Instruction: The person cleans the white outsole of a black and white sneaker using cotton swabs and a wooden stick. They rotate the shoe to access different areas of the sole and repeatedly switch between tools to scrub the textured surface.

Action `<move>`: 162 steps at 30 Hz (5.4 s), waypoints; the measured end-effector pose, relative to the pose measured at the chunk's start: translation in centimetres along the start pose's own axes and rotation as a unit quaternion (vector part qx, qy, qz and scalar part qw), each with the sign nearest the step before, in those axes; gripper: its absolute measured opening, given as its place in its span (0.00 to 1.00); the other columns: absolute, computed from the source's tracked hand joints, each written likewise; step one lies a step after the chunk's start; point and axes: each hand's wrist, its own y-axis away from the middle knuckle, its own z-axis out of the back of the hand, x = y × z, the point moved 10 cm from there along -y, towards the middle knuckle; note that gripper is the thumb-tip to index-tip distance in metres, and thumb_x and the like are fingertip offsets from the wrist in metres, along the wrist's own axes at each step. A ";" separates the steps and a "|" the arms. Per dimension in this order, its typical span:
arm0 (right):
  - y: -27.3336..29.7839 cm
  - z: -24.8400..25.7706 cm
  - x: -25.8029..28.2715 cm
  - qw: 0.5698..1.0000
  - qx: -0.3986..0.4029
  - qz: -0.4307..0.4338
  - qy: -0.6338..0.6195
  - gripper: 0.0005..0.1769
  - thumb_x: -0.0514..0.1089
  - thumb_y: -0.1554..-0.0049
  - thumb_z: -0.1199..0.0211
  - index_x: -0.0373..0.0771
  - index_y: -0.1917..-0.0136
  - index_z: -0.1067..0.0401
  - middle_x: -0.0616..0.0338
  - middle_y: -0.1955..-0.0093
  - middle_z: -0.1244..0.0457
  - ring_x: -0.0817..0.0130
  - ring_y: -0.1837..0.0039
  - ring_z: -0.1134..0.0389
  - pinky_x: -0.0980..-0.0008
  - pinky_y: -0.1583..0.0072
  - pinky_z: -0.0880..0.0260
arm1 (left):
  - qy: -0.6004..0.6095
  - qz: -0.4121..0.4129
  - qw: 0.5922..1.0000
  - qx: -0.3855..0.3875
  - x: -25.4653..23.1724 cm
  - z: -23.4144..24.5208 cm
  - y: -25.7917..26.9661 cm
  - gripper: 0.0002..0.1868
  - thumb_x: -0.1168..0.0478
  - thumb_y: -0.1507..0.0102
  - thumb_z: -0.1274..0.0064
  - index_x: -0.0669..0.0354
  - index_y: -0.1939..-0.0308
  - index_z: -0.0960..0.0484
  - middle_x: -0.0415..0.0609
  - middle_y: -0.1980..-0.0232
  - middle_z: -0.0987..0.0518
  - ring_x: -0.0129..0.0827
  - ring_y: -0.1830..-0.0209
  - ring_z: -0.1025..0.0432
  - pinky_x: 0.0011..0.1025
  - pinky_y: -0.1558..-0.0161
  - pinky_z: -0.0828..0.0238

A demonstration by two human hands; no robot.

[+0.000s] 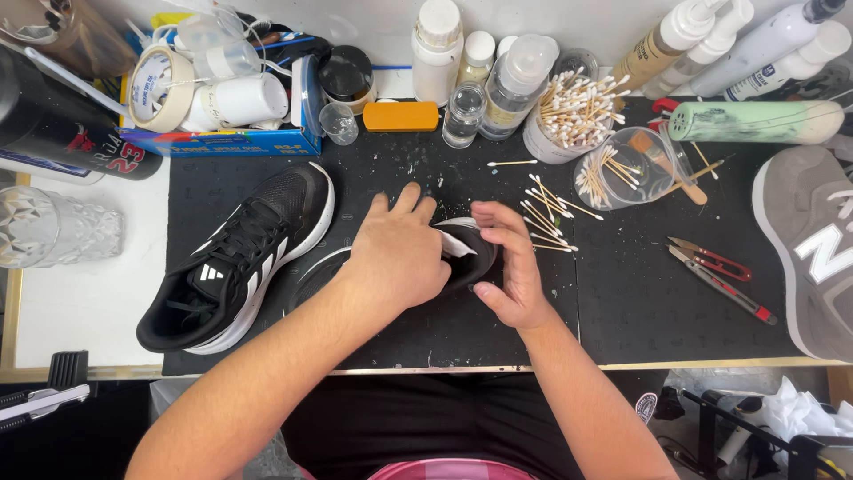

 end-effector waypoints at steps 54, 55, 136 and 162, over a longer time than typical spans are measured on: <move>0.0 0.3 -1.6 0.998 -0.034 -0.059 -0.007 0.29 0.39 0.40 0.35 0.40 0.29 0.41 0.44 0.25 0.41 0.55 0.22 0.40 0.56 0.20 0.41 | 0.172 -0.138 0.948 -0.229 0.7 2.2 6.0 0.23 0.53 0.50 0.30 0.53 0.54 0.18 0.49 0.41 0.22 0.47 0.33 0.31 0.44 0.41 0.30; -0.2 0.2 -1.9 0.997 -0.036 -0.065 -0.015 0.28 0.39 0.39 0.35 0.40 0.28 0.41 0.43 0.24 0.41 0.55 0.21 0.40 0.55 0.19 0.43 | 0.207 -0.095 0.945 -0.237 1.9 2.1 6.3 0.29 0.52 0.52 0.30 0.55 0.49 0.20 0.52 0.39 0.24 0.49 0.35 0.30 0.44 0.42 0.30; 1.9 4.9 -6.1 0.981 -0.131 -0.126 -0.072 0.19 0.46 0.35 0.44 0.33 0.35 0.29 0.53 0.37 0.38 0.66 0.36 0.37 0.68 0.31 0.37 | 0.193 0.043 0.943 -0.267 6.5 5.0 7.4 0.30 0.50 0.43 0.36 0.57 0.39 0.20 0.55 0.40 0.19 0.52 0.40 0.27 0.46 0.40 0.33; 1.1 5.2 -2.1 0.960 -0.146 -0.198 0.132 0.15 0.42 0.34 0.43 0.32 0.38 0.27 0.55 0.46 0.35 0.69 0.45 0.34 0.71 0.41 0.34 | 0.108 0.044 0.946 -0.301 -2.6 1.9 7.5 0.55 0.50 0.58 0.30 0.70 0.30 0.32 0.57 0.39 0.22 0.45 0.38 0.30 0.46 0.39 0.43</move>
